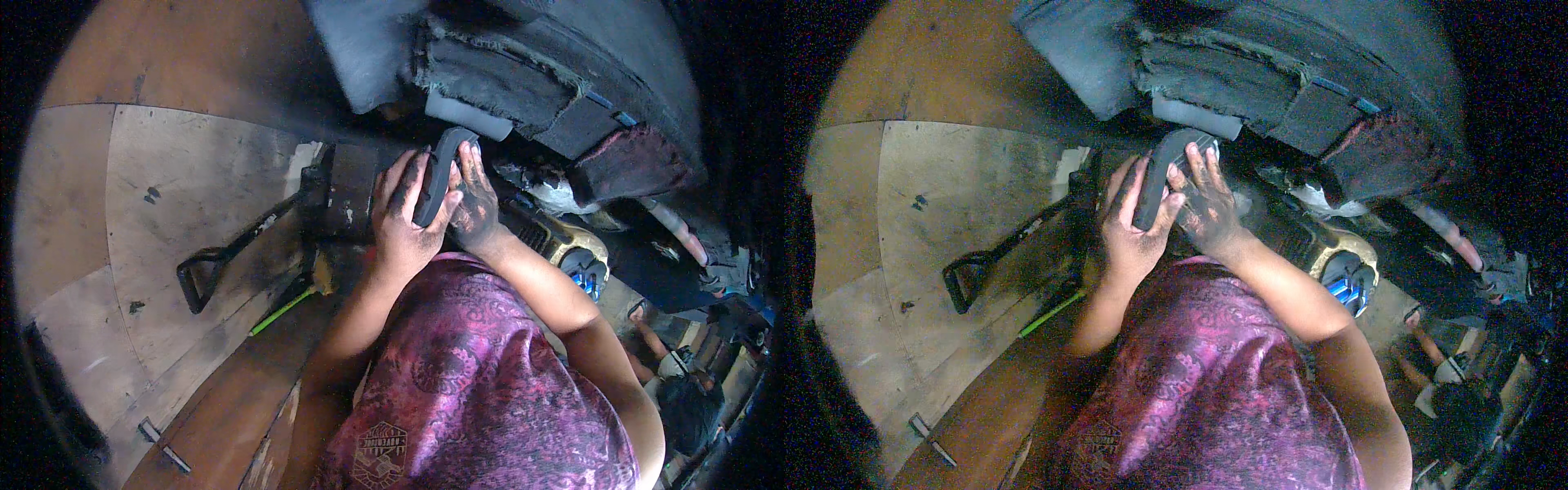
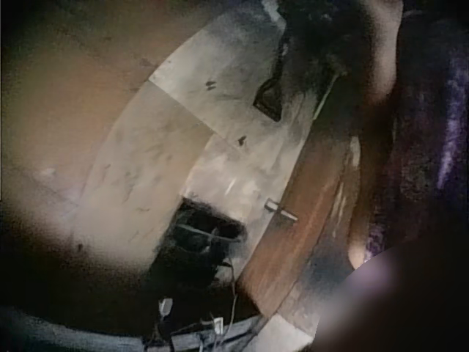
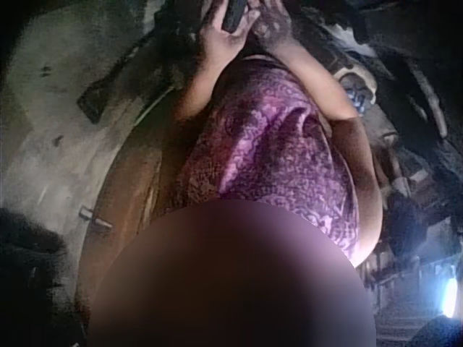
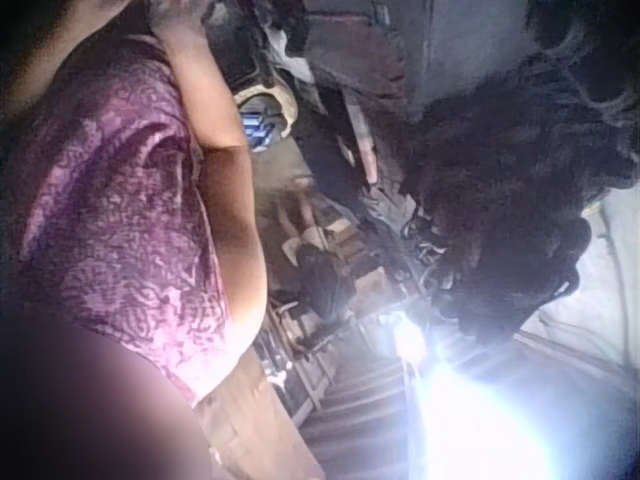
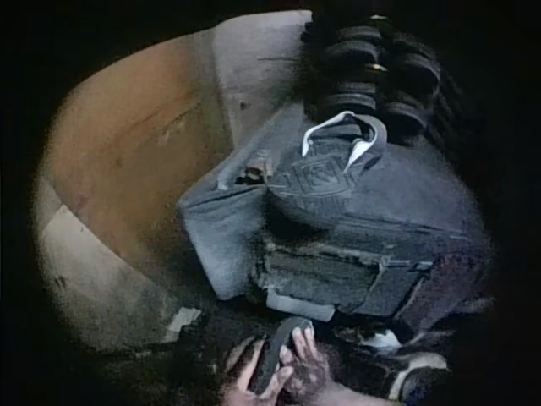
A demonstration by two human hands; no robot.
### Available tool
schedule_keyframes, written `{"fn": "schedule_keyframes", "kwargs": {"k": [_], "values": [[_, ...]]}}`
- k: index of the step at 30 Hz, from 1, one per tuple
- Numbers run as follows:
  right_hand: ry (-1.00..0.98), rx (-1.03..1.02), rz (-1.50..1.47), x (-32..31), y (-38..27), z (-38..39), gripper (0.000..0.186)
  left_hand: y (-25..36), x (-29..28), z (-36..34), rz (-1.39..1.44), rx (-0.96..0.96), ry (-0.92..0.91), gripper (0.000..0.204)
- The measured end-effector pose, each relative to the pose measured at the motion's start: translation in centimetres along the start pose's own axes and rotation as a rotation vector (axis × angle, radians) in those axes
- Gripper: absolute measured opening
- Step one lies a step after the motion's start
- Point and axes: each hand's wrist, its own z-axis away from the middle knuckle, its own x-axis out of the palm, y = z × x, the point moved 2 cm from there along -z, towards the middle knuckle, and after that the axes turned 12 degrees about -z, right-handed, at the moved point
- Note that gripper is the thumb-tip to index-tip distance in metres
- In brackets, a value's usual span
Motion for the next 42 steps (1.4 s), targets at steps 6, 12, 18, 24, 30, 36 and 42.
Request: {"fn": "schedule_keyframes", "kwargs": {"k": [6, 12, 18, 24, 30, 36, 42], "values": [[0.040, 0.124, -0.082, 0.7, -0.2, -0.3, 0.060, 0.5, 0.3, -2.4, -0.010, -0.110, -0.164, 0.047], [-0.209, 0.404, -0.104, 0.0, -0.8, 1.0, 0.063, 0.1, 2.2, -3.3, -0.094, -0.318, -0.397, 0.045], [-0.403, 0.685, -0.005, -1.5, 1.1, 1.7, 0.057, -0.5, 6.3, -4.4, 0.091, -0.463, -0.489, 0.042], [-0.253, 0.189, 0.009, -1.4, 1.0, 2.1, 0.053, -0.2, 3.3, 0.3, 0.353, -0.427, -0.229, 0.042], [-0.180, 0.085, -0.011, 0.7, 0.9, 2.9, 0.065, -1.4, 1.5, 2.3, 0.037, 0.042, 0.047, 0.041], [0.373, 1.235, -1.913, 2.4, 3.0, 4.7, 0.084, -2.7, -0.6, 3.0, -0.020, 0.228, 0.124, 0.044], [0.250, 1.018, -2.063, 4.6, 7.4, 0.7, 0.046, -0.9, -1.7, 0.7, -0.052, 0.130, -0.058, 0.054]]}}
